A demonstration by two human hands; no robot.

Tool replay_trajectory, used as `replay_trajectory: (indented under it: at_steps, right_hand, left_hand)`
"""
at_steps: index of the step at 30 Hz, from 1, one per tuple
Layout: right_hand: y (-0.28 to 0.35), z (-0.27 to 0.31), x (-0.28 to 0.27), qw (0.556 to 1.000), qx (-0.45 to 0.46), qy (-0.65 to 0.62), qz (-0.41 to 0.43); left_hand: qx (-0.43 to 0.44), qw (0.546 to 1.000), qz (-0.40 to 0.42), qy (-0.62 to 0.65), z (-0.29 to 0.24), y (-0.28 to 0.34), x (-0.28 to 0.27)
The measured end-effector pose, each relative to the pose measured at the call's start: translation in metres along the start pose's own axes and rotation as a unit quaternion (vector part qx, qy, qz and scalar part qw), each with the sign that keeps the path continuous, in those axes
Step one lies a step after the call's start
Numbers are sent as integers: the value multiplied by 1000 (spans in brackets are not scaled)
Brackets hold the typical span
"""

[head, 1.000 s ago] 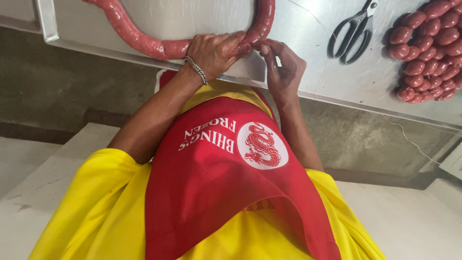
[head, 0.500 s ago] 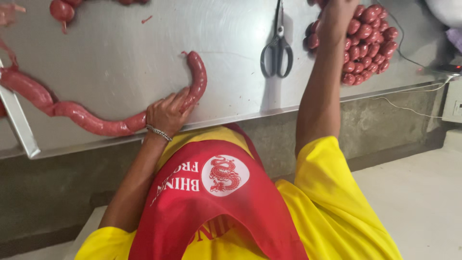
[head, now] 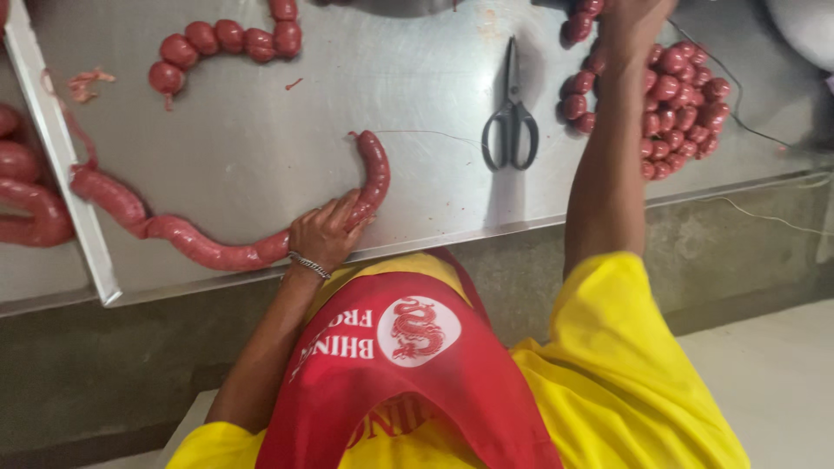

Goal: The person ties long sausage casings into individual links using white string, occasionally using shears to trim the string, and then gathers and stacks the completed links on a metal tray.

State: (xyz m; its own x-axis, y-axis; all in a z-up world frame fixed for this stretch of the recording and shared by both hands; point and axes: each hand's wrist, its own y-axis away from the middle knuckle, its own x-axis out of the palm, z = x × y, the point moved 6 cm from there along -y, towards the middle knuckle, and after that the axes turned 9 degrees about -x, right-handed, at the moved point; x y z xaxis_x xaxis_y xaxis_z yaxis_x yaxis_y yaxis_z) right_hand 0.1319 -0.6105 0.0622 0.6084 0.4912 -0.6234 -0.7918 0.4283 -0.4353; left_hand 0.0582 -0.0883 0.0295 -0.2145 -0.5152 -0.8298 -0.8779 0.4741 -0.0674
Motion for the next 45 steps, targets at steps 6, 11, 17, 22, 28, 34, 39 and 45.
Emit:
replay_trajectory:
  at_steps: [6, 11, 17, 22, 28, 34, 39, 45]
  right_hand:
    - [207, 273, 144, 809, -439, -139, 365]
    - [222, 289, 164, 771, -447, -62, 449]
    - [205, 210, 148, 815, -190, -106, 537]
    - [205, 103, 34, 863, 192, -293, 364]
    - [248, 78, -49, 654, 376, -647, -107]
    - [235, 42, -72, 848, 396, -353, 18]
    - [180, 77, 38, 934, 142, -270, 188]
    - [207, 242, 193, 871, -153, 69, 462]
  left_hand:
    - [18, 999, 23, -21, 18, 9, 8]
    - [26, 997, 58, 34, 34, 30, -16]
    - [-7, 998, 66, 23, 41, 26, -30]
    - [-65, 996, 51, -31, 39, 13, -49]
    - [-41, 988, -2, -152, -4, -26, 32]
    - [-194, 930, 228, 215, 35, -54, 34]
    - [-224, 717, 298, 588, 19, -74, 3]
    - [-195, 743, 259, 585, 22, -73, 27]
